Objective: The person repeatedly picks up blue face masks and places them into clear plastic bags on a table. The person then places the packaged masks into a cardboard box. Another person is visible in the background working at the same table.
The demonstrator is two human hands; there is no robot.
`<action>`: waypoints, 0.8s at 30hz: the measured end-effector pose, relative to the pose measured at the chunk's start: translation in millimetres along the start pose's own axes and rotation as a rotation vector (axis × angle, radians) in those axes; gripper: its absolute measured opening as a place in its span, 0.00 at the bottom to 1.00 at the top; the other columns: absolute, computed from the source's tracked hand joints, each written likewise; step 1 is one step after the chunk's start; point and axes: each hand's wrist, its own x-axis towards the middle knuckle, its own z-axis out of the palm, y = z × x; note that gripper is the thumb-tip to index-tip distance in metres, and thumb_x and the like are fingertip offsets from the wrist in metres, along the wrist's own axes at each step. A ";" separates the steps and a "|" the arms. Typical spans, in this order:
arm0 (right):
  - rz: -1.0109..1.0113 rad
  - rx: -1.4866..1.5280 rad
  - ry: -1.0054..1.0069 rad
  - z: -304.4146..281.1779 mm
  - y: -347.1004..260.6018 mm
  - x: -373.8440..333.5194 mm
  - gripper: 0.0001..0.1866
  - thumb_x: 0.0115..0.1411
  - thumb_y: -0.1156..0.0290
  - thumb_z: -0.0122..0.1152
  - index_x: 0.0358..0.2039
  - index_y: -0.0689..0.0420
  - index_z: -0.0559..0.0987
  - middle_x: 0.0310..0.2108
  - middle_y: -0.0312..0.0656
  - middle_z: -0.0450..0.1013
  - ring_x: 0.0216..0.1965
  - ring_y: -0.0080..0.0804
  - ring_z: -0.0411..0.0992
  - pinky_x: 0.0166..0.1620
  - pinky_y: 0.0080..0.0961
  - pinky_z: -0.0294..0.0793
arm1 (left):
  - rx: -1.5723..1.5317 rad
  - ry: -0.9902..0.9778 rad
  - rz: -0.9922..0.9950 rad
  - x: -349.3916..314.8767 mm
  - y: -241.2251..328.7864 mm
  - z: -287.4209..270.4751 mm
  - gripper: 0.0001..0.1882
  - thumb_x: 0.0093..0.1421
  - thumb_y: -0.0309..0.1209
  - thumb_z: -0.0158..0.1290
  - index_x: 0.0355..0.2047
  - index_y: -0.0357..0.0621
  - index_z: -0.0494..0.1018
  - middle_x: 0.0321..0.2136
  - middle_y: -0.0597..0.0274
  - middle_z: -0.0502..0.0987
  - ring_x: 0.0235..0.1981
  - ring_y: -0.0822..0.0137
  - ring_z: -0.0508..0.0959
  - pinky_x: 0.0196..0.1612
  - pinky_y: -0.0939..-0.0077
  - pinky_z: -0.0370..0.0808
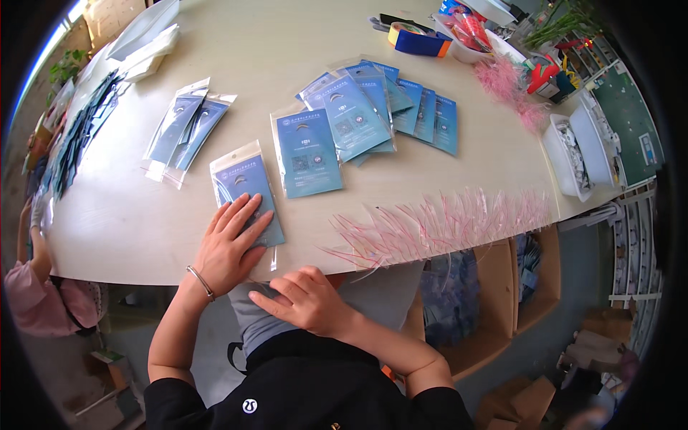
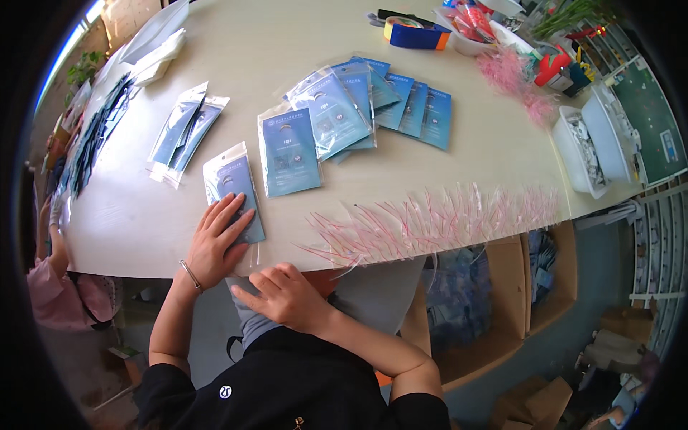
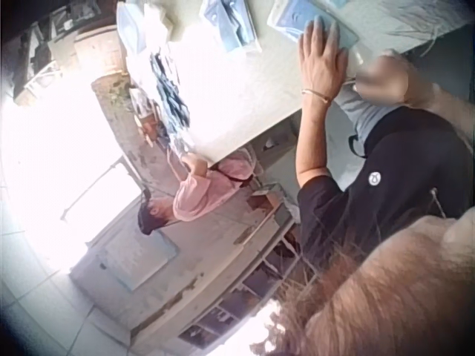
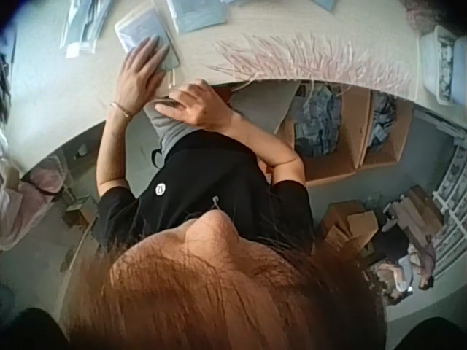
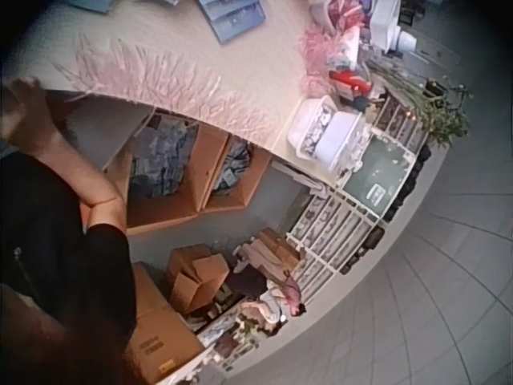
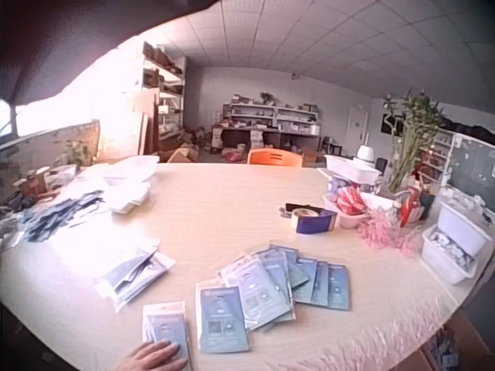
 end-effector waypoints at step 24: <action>1.013 -0.824 0.740 -350.9 258.5 -257.1 0.06 0.58 0.74 0.64 0.35 0.58 0.86 0.38 0.41 0.78 0.42 0.37 0.75 0.49 0.31 0.73 | -0.012 0.007 -0.032 -0.3 0.5 5.5 0.32 0.54 0.26 0.55 0.61 0.41 0.69 0.67 0.49 0.61 0.70 0.46 0.58 0.71 0.50 0.51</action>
